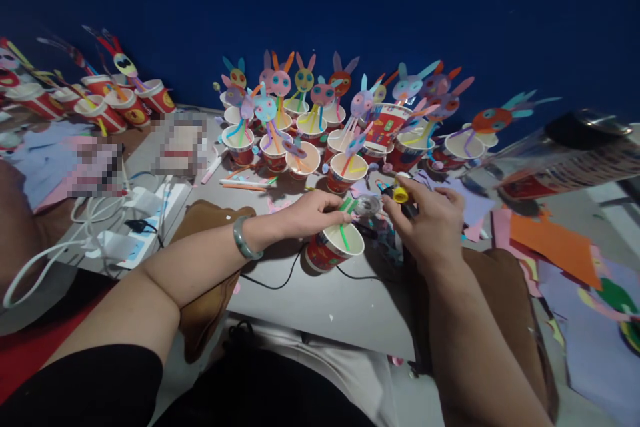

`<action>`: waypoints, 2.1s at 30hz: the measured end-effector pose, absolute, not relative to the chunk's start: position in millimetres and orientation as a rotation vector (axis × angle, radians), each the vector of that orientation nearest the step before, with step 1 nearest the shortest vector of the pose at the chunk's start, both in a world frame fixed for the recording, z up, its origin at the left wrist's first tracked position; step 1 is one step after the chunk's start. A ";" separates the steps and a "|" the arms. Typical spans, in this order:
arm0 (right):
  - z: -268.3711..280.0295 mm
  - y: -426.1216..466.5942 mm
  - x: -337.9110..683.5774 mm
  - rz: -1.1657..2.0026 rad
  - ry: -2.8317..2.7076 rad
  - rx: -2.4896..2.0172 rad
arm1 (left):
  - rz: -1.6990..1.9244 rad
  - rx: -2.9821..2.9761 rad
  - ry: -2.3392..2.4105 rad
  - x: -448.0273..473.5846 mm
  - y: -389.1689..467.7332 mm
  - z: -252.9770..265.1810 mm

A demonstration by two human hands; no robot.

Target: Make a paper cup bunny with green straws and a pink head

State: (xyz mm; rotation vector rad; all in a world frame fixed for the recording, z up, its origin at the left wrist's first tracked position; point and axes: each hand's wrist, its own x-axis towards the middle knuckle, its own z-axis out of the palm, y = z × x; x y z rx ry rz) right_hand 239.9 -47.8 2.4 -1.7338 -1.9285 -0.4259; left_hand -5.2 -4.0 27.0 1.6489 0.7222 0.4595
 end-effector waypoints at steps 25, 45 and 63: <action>-7.0 -42.3 253.4 -0.454 -2.150 -1.914 | 0.461 1.639 0.697 -6.1 -5.7 27.2; -8.5 -24.0 272.7 0.032 -1.849 -2.630 | 0.413 1.683 0.735 -6.7 -6.5 26.6; 49.9 -64.1 261.3 0.023 -0.991 -1.675 | 0.495 1.580 0.705 -4.4 -5.9 26.9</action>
